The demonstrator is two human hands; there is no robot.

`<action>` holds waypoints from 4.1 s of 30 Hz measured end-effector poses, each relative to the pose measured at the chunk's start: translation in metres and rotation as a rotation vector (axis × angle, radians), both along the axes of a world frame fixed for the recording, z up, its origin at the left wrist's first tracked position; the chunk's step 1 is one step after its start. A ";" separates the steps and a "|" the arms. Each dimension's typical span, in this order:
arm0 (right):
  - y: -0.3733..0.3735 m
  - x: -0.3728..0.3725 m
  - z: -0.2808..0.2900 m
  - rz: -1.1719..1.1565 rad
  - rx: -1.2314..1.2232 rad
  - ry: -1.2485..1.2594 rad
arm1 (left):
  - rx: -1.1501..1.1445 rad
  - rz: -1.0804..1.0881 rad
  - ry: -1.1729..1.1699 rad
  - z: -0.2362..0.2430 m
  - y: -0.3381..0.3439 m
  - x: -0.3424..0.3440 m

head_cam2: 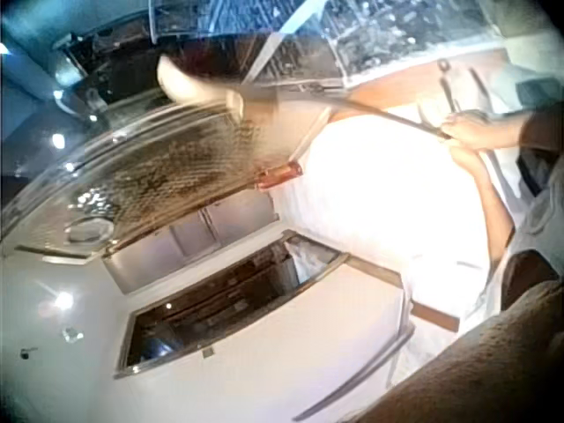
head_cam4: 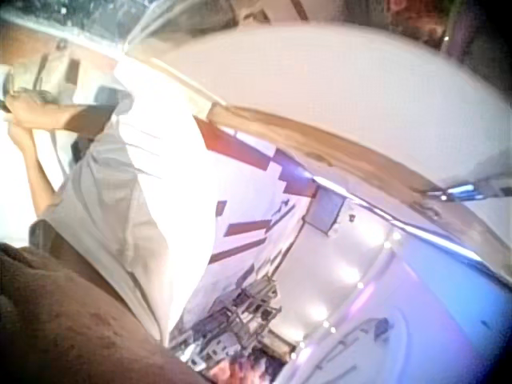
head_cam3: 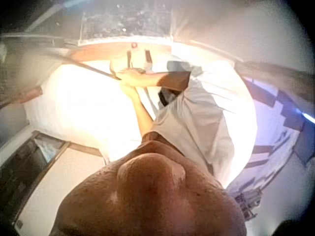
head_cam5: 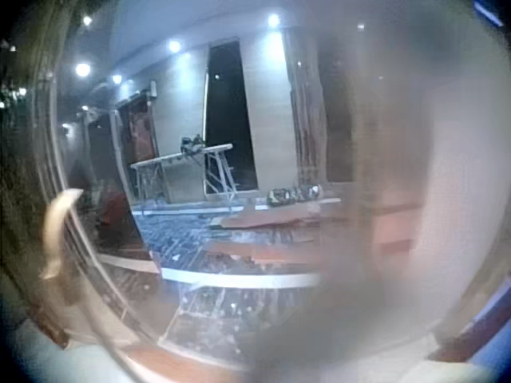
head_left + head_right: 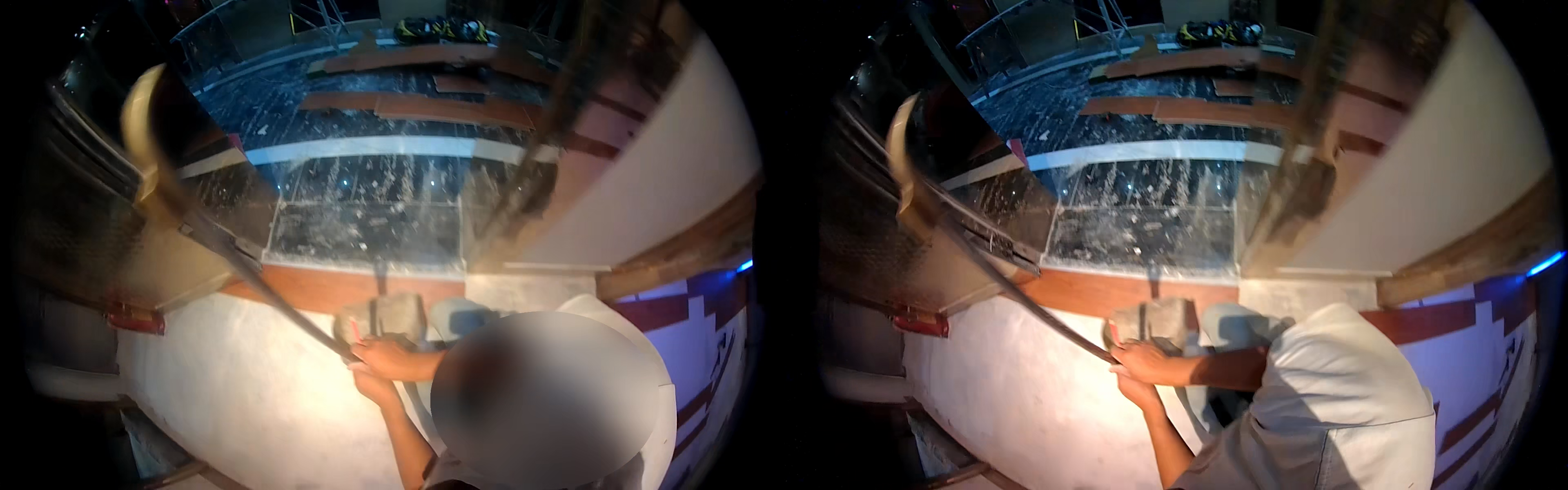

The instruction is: The person measures and marks wood-pattern floor tiles using a metal square and a pencil while kneeling on a partially tiled floor next to a blue light strip.

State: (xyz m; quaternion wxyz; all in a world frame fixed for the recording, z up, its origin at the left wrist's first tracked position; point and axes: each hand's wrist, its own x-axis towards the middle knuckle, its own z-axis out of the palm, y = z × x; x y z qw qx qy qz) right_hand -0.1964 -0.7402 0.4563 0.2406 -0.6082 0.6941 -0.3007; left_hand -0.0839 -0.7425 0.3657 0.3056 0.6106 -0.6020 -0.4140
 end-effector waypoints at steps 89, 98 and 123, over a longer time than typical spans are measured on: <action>0.864 -0.514 -0.401 -1.190 0.390 0.224 | 0.316 -1.209 -0.160 -0.182 0.552 -0.326; 0.820 -0.465 -0.350 -1.232 0.570 0.231 | 0.337 -1.171 -0.120 -0.174 0.493 -0.301; 0.907 -0.423 -0.276 -1.182 0.566 0.434 | 0.289 -1.135 -0.083 -0.180 0.527 -0.294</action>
